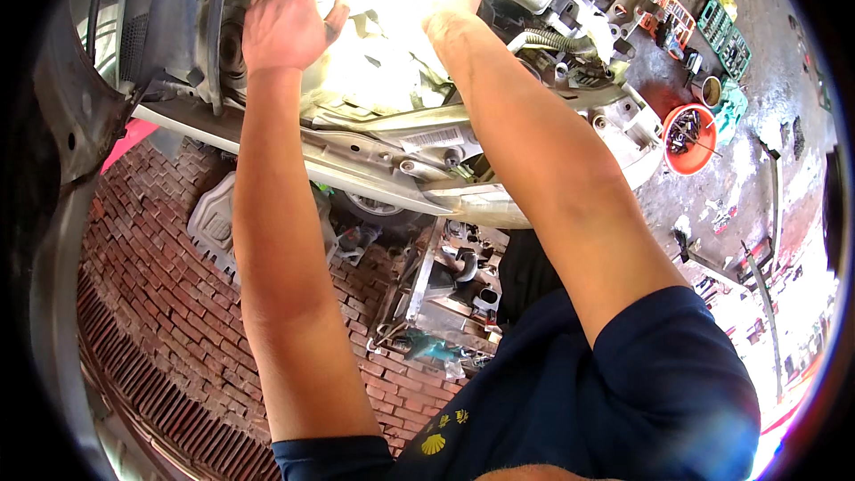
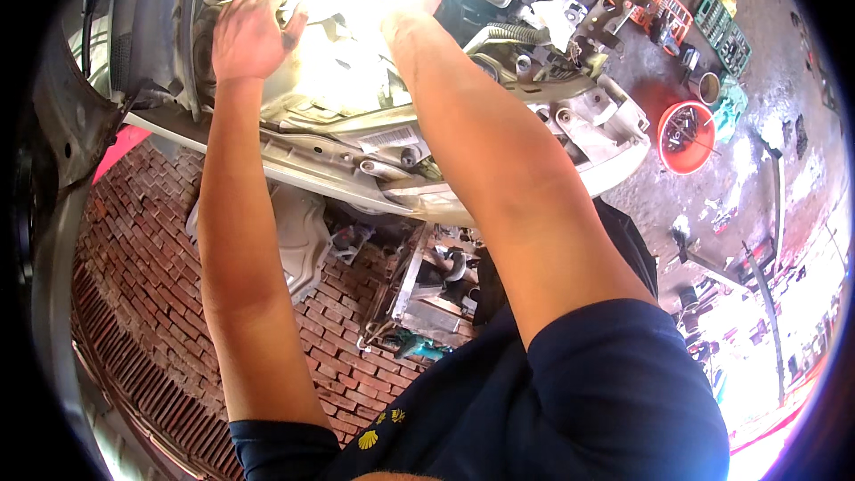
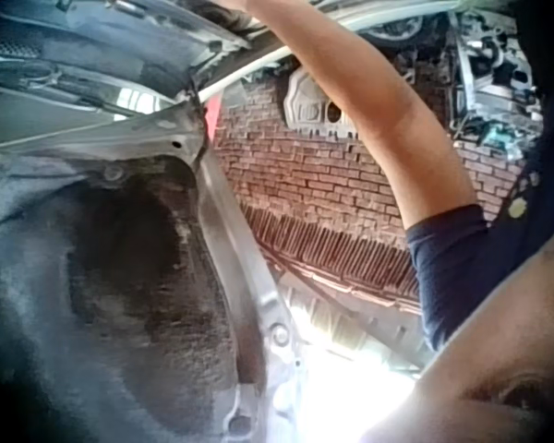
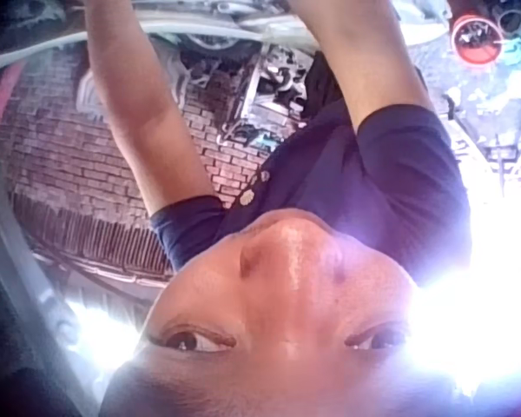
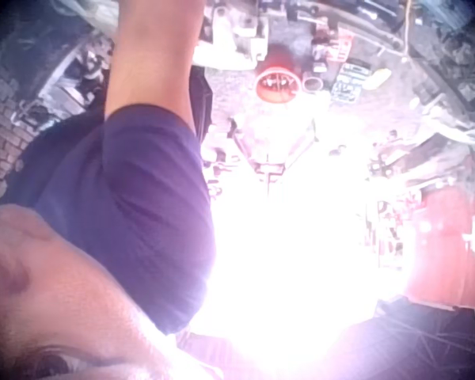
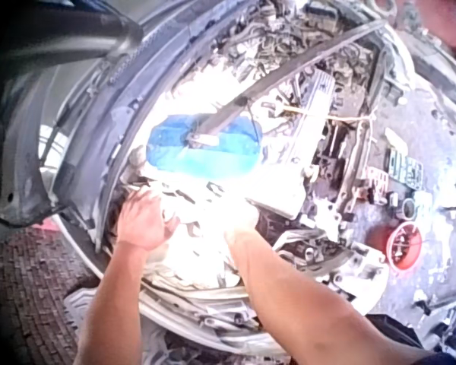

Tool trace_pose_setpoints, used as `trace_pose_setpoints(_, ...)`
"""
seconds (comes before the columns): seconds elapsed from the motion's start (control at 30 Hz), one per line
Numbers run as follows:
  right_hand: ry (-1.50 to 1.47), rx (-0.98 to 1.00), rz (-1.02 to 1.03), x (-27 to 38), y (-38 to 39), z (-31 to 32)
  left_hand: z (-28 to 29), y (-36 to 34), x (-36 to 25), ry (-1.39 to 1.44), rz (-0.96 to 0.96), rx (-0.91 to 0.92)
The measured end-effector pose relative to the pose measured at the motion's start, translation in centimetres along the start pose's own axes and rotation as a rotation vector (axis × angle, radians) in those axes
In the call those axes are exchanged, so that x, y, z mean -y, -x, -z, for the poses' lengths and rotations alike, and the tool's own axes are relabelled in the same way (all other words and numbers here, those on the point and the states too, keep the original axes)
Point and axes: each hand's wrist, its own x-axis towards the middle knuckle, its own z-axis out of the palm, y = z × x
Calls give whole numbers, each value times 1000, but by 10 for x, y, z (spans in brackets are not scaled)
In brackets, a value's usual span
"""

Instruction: The person works on a car engine with the hood open, using a wrench to tighten bolts and adjusting components within the engine bay. The person reaches into the engine compartment, manipulates hoses and parts, and uses tools to secure connections.

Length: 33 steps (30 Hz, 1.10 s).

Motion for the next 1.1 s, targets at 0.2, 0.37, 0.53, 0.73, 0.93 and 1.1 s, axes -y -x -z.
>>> trace_pose_setpoints(0.2,349,-90,104,18,0,-22,-3,3,2,-19,-14,-53)
trace_pose_setpoints(0.37,443,-182,245,25,-4,-33,3,-2,-3,-1,4,11)
trace_pose_setpoints(0.53,261,-171,310,40,1,-32,1,0,0,4,5,-2)
trace_pose_setpoints(0.73,-199,-79,306,30,1,-8,1,2,0,-22,4,12)
trace_pose_setpoints(0.93,-359,-20,314,29,-6,14,-1,-3,1,51,-10,-27)
trace_pose_setpoints(1.1,-84,-53,129,18,-2,17,-2,1,1,-14,-9,-58)
